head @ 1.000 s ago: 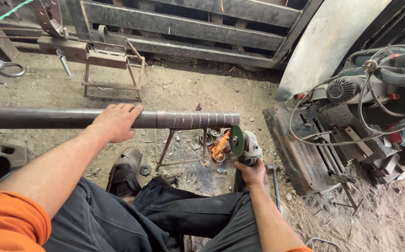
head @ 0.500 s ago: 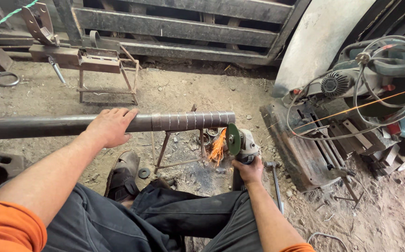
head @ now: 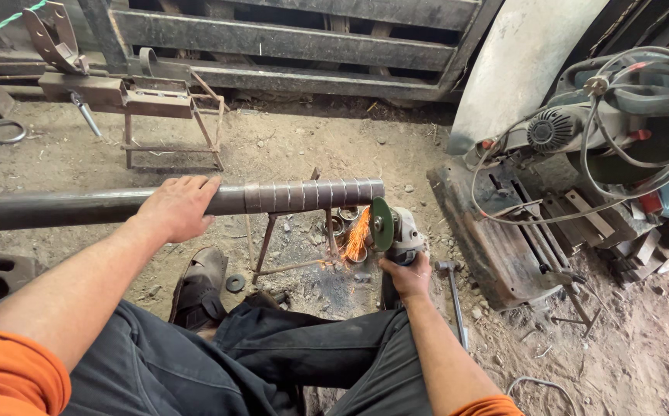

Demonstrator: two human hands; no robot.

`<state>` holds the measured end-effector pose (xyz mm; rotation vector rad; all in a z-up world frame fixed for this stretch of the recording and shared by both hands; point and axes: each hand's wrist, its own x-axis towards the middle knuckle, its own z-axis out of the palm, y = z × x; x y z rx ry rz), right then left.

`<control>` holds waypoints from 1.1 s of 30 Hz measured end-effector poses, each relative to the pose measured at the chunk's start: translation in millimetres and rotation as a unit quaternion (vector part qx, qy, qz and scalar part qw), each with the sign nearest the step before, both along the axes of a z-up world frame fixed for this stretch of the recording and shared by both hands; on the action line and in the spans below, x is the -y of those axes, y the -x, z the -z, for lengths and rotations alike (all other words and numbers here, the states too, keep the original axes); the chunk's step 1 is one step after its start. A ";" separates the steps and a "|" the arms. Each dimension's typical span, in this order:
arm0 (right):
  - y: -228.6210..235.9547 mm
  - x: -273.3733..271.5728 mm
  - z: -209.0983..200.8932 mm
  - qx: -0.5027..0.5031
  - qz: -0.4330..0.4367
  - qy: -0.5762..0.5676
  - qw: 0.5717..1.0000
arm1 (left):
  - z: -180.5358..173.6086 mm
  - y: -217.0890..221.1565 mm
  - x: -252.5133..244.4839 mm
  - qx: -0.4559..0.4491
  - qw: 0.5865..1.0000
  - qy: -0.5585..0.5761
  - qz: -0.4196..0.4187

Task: The person uses an angle grinder to cut or grind a metal pipe that is supported on a stand. Sparks are generated as the grinder wheel contacts the pipe surface. The person holds the pipe with one hand and operates the grinder with the other.

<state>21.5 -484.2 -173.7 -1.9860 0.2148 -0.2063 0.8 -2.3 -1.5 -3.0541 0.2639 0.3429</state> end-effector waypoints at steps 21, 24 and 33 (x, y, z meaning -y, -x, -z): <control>3.0 -4.5 -11.7 0.009 -0.001 0.022 1.000 | -13.3 8.6 9.0 0.030 1.000 -0.004 0.003; 2.6 -4.9 -11.7 -0.007 0.022 0.026 0.999 | -9.8 6.9 6.5 0.038 0.999 0.007 0.017; 1.4 -4.5 -8.0 -0.011 0.015 -0.008 1.000 | -7.2 3.0 6.7 0.020 1.000 0.008 0.007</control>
